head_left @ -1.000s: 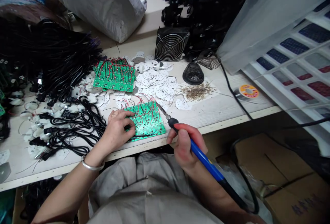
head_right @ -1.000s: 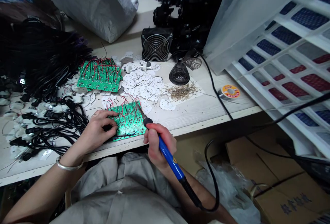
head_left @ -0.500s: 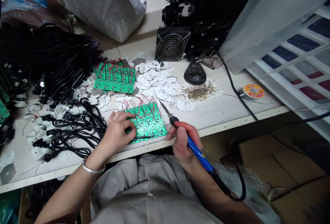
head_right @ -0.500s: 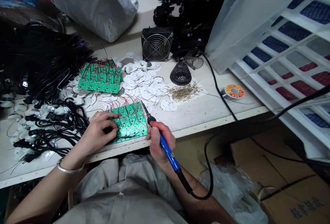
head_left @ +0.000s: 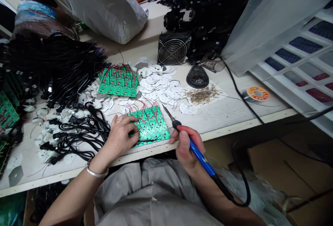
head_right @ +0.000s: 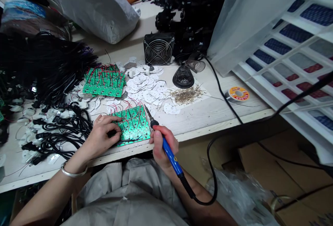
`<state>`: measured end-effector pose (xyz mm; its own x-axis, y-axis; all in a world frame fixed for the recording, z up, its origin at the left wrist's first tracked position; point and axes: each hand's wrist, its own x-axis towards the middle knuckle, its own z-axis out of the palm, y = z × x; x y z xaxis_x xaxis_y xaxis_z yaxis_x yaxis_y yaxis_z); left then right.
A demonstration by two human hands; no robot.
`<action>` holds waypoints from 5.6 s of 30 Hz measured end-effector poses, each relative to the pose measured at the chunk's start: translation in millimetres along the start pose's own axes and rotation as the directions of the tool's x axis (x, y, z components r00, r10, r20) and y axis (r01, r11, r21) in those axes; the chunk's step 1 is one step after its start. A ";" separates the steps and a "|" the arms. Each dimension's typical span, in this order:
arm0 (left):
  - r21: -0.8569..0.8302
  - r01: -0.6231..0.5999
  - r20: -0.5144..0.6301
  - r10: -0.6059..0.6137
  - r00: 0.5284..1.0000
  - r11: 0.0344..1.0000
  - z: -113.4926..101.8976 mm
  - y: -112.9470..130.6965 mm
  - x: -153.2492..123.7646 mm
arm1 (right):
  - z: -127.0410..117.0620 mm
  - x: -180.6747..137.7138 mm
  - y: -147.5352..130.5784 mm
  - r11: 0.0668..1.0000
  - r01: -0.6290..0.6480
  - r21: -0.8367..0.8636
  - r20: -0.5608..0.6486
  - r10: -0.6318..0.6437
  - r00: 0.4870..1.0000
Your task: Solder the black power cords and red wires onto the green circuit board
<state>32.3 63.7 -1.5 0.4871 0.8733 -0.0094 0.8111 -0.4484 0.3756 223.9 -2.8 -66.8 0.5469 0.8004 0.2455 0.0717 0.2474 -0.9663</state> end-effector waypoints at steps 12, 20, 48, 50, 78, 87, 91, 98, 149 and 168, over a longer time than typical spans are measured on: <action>0.139 0.287 -0.248 -0.248 0.937 0.948 -83.7 -66.8 36.2 | -3.2 1.9 5.2 0.996 0.036 0.076 -0.025 -0.034 0.999; 0.244 0.607 -0.411 -0.486 0.771 0.756 -114.4 -161.3 98.8 | -2.2 0.6 13.0 0.998 0.056 0.026 -0.045 -0.055 0.997; 0.308 -0.218 -0.072 0.251 0.965 0.926 -14.9 -4.5 9.4 | 5.3 2.9 -1.5 0.987 0.058 0.150 -0.021 -0.055 0.998; 0.326 -0.217 -0.012 0.233 0.972 0.920 -4.9 3.2 22.4 | 5.7 2.7 -0.6 0.984 0.055 0.168 -0.034 -0.050 0.998; 0.060 0.039 -0.209 -0.026 0.978 0.997 26.7 25.0 6.3 | -21.7 -8.5 -31.2 0.943 0.297 -0.148 0.223 -0.261 0.939; 0.156 0.018 -0.330 0.035 0.943 0.988 33.3 27.2 4.5 | -16.5 -7.2 -41.2 0.900 0.334 -0.281 0.293 -0.251 0.923; 0.152 -0.009 -0.393 0.069 0.917 0.988 34.3 27.5 6.4 | -10.5 -7.2 -40.8 0.886 0.381 -0.266 0.278 -0.308 0.910; 0.182 -0.038 -0.428 0.114 0.896 0.983 35.1 27.5 8.3 | -3.3 -8.1 -34.3 0.869 0.421 -0.261 0.279 -0.350 0.894; 0.135 -0.002 -0.403 0.057 0.913 0.991 36.5 27.8 9.4 | -7.7 -14.3 -29.8 0.925 0.307 -0.224 0.203 -0.264 0.943; 0.038 -0.046 -0.320 0.056 0.946 0.998 32.9 25.1 5.2 | -12.4 -13.9 -32.7 0.944 0.204 -0.259 0.164 -0.165 0.973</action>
<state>65.9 50.7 -22.6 0.4023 0.8621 0.3083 0.7997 -0.4948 0.3400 224.3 -28.8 -39.6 0.3830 0.8273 0.4110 0.3953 0.2554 -0.8824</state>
